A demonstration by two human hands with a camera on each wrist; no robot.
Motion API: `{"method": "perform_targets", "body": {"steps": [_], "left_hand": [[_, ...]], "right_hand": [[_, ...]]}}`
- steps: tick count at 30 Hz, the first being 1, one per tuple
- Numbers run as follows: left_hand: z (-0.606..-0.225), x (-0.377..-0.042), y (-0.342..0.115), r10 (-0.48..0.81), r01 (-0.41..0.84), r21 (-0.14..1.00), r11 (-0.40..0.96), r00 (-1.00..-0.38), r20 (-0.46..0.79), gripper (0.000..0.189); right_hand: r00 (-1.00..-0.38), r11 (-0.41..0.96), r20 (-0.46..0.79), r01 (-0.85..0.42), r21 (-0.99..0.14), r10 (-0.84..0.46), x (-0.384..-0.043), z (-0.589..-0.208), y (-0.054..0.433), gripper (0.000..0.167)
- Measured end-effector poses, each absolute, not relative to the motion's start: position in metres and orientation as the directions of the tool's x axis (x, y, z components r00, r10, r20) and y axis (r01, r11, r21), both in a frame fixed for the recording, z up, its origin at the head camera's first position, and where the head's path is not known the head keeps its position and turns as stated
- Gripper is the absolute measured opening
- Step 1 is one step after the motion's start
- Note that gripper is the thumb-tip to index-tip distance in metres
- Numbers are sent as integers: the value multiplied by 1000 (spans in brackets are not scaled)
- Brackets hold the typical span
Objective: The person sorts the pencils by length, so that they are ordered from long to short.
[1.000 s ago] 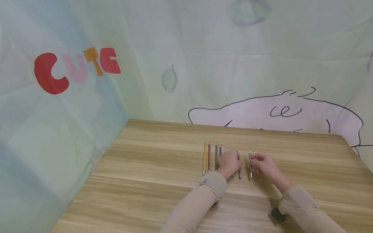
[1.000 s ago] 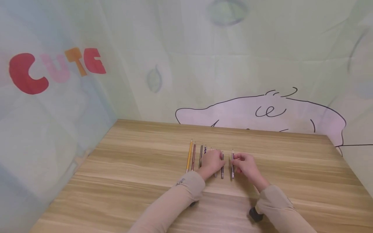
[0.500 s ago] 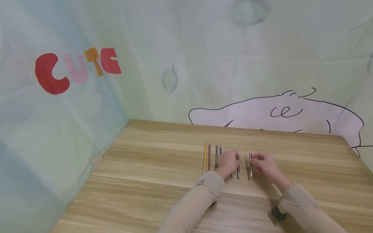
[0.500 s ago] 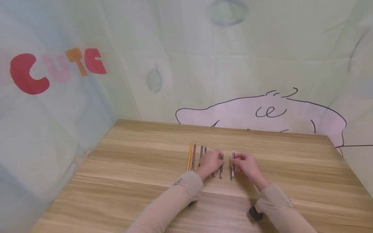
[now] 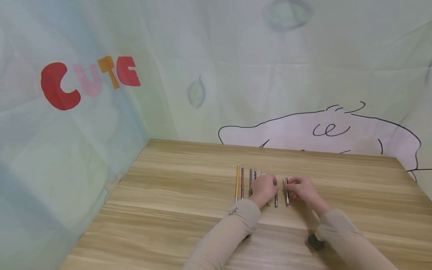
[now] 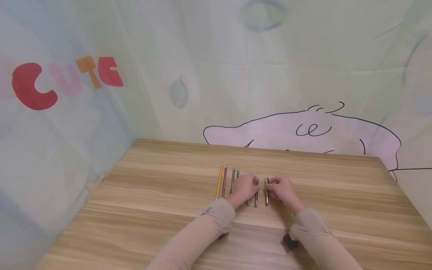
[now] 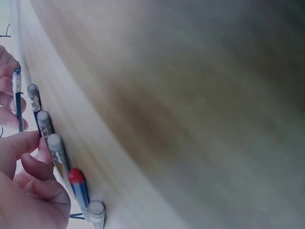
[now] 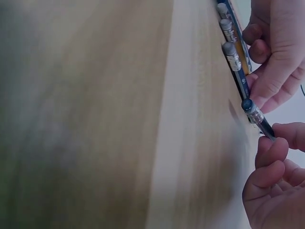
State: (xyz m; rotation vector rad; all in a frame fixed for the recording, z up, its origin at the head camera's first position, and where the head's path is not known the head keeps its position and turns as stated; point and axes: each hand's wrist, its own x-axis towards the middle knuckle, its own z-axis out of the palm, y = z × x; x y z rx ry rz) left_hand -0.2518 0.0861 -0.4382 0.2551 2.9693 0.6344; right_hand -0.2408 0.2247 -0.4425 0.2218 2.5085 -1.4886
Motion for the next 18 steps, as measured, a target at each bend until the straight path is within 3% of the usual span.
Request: {"method": "perform_targets", "body": {"steps": [18], "left_hand": [[-439,-253,87,177,132,409,903,-981,-74,12]], "right_hand": [[-968,572,-249,225,-789,37,-245,-447,214,25]]}}
